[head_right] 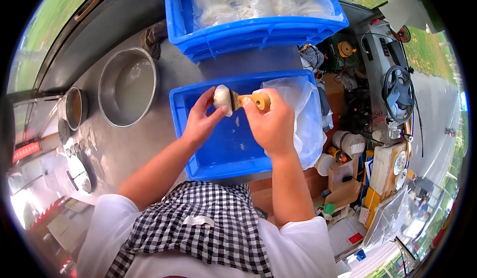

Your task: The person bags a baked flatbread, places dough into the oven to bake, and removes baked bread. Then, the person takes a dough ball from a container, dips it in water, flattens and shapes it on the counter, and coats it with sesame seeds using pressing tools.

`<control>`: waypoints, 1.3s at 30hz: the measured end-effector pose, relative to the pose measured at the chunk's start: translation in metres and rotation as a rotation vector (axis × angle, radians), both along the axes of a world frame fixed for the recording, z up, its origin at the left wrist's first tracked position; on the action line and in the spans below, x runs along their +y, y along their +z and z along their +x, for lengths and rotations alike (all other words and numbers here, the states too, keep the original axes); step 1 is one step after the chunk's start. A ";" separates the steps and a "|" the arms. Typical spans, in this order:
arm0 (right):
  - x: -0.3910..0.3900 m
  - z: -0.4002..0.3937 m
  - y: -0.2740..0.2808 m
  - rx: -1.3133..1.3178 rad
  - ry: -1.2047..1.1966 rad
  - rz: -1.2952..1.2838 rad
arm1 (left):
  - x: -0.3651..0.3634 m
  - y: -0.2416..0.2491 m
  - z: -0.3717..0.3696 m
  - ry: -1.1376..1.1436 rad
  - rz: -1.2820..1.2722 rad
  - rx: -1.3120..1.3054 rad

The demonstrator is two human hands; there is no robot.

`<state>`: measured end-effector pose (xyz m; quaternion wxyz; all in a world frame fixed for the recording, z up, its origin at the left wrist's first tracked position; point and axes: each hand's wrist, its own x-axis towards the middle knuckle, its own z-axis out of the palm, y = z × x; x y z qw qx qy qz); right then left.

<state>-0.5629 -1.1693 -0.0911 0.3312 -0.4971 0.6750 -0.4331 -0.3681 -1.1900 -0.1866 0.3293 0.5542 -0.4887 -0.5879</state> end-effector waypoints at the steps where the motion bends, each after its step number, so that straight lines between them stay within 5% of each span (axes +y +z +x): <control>1: 0.003 0.010 0.009 0.011 0.026 -0.051 | 0.003 0.006 0.004 0.044 0.020 0.067; 6: 0.015 0.046 0.035 -0.007 0.099 -0.230 | 0.011 0.050 0.043 0.230 0.201 0.209; 10: 0.021 0.061 0.045 -0.256 0.077 -0.191 | 0.011 0.056 0.098 0.372 0.336 0.742; 14: 0.023 0.070 0.043 -0.326 0.073 -0.139 | -0.006 0.053 0.169 0.473 0.169 0.645; 16: 0.024 0.077 0.035 -0.325 0.083 -0.132 | -0.020 0.059 0.203 0.502 0.086 0.466; 18: 0.027 0.087 0.031 -0.324 0.083 -0.119 | -0.037 0.059 0.231 0.478 0.007 -0.090; 22: 0.031 0.110 0.022 -0.363 0.103 -0.071 | -0.071 -0.007 0.280 0.278 -0.332 -0.805; 31: 0.034 0.138 0.016 -0.334 0.095 -0.091 | -0.087 -0.021 0.294 0.099 -0.197 -1.055; 36: 0.028 0.144 0.026 0.006 0.090 -0.108 | -0.113 -0.054 0.323 0.010 -0.126 -1.090; 39: 0.020 0.133 0.024 -0.044 -0.006 -0.263 | -0.147 -0.030 0.291 -0.032 -0.070 -1.103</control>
